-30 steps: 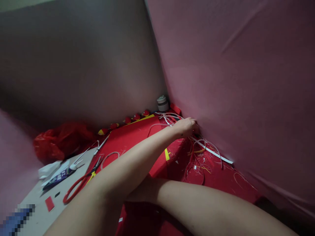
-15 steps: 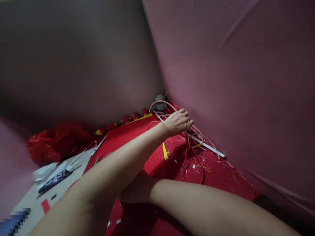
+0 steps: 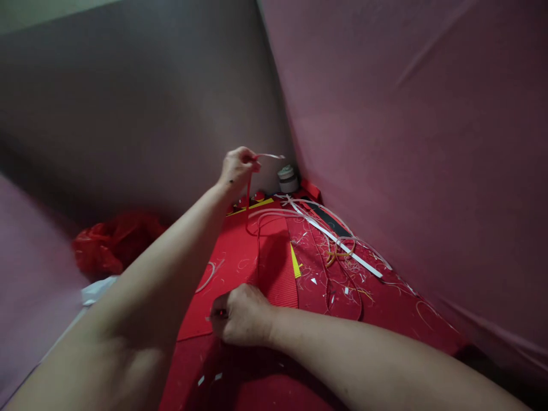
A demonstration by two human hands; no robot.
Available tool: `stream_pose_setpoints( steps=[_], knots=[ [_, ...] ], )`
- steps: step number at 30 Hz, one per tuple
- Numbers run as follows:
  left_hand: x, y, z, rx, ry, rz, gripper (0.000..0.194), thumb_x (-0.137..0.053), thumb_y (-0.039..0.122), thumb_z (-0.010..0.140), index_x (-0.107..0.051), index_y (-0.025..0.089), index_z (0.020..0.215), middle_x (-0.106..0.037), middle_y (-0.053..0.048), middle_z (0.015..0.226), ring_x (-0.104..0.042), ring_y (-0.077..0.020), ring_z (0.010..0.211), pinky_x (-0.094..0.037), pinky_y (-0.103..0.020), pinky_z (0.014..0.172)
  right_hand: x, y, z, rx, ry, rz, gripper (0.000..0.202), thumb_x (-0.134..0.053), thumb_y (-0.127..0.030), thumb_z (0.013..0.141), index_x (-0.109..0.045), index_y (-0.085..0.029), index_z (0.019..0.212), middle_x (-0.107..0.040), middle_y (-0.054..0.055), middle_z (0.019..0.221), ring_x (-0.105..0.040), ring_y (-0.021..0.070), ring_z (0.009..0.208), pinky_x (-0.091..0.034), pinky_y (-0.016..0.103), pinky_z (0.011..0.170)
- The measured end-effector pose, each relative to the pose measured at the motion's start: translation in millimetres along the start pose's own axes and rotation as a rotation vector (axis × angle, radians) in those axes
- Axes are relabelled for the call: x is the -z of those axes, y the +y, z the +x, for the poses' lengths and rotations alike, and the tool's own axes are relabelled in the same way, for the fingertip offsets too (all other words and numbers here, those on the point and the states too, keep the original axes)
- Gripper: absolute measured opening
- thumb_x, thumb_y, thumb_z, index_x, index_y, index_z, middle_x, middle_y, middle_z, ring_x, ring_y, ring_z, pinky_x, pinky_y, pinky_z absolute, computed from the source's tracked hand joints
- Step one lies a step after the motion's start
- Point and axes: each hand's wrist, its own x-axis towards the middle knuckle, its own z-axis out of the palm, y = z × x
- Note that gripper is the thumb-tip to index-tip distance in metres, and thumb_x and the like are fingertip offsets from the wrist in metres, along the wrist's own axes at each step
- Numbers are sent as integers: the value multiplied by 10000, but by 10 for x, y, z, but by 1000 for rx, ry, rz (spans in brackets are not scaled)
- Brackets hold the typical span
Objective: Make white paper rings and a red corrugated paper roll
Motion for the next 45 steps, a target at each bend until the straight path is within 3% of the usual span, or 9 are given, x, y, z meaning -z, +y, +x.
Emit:
stream_pose_setpoints(
  steps=[3, 10, 15, 17, 20, 26, 28, 36, 45],
  knots=[
    [474, -229, -24, 158, 215, -184, 119, -530, 119, 654, -482, 130, 762, -577, 18, 629, -564, -96, 602, -458, -278, 621, -33, 32, -15, 33, 72, 22, 251, -481, -238, 721, -692, -219, 854, -705, 42, 797, -622, 169, 732, -409, 240, 619],
    [1703, -695, -375, 251, 545, -128, 206, -565, 327, 665, -435, 179, 724, -542, 18, 648, -570, -133, 689, -389, -327, 578, -44, 58, -15, 55, 168, 93, 227, -493, -211, 717, -710, -155, 754, -689, 68, 683, -575, 131, 595, -364, 220, 543],
    [2128, -592, -806, 50, 632, 341, 206, -417, 317, 828, -509, 147, 898, -557, -17, 745, -563, -118, 711, -338, -321, 548, -27, 61, -12, 50, 175, 175, 217, -513, -221, 741, -700, -123, 691, -622, 29, 555, -488, 87, 510, -334, 190, 488],
    [2056, -480, -1069, -121, 578, 531, 178, -388, 295, 857, -523, 199, 921, -579, -15, 796, -557, -131, 756, -401, -333, 630, -18, 70, -13, 39, 173, 211, 227, -511, -230, 754, -692, -110, 685, -605, 22, 546, -467, 79, 501, -333, 184, 481],
    [1741, -413, -1570, -391, 312, 727, 209, -339, 254, 891, -496, 182, 1007, -563, -50, 943, -534, -159, 815, -433, -323, 700, 7, 91, -19, 33, 161, 264, 220, -511, -225, 759, -683, -97, 709, -608, 19, 578, -469, 75, 517, -351, 177, 502],
    [1196, -681, -2514, -509, -321, 813, 188, -344, 136, 875, -515, 128, 955, -606, -57, 860, -531, -153, 767, -423, -309, 760, 73, 147, -43, 32, 118, 295, 207, -512, -212, 749, -668, -102, 670, -536, -6, 528, -429, 80, 510, -336, 195, 499],
    [1172, -727, -2687, -462, -393, 822, 177, -342, 119, 869, -513, 113, 911, -595, -60, 821, -514, -157, 751, -405, -327, 792, 87, 161, -47, 19, 105, 290, 205, -510, -212, 746, -667, -101, 675, -513, -11, 518, -412, 80, 507, -326, 198, 487],
    [1279, -355, -2775, -154, -614, 576, 367, -442, 22, 667, -511, 182, 990, -557, -46, 911, -473, -180, 873, -377, -321, 811, 74, 117, -85, 12, 69, 236, 186, -500, -181, 731, -659, -110, 664, -524, -10, 519, -420, 81, 496, -333, 198, 479],
    [836, -245, -2589, 17, -703, 397, 63, -514, 219, 763, -526, 161, 740, -530, -11, 740, -472, -134, 697, -338, -229, 594, 53, -18, -178, 190, 234, 23, 162, -481, -121, 740, -632, -132, 684, -608, 21, 603, -509, 95, 543, -362, 212, 550]
  ],
)
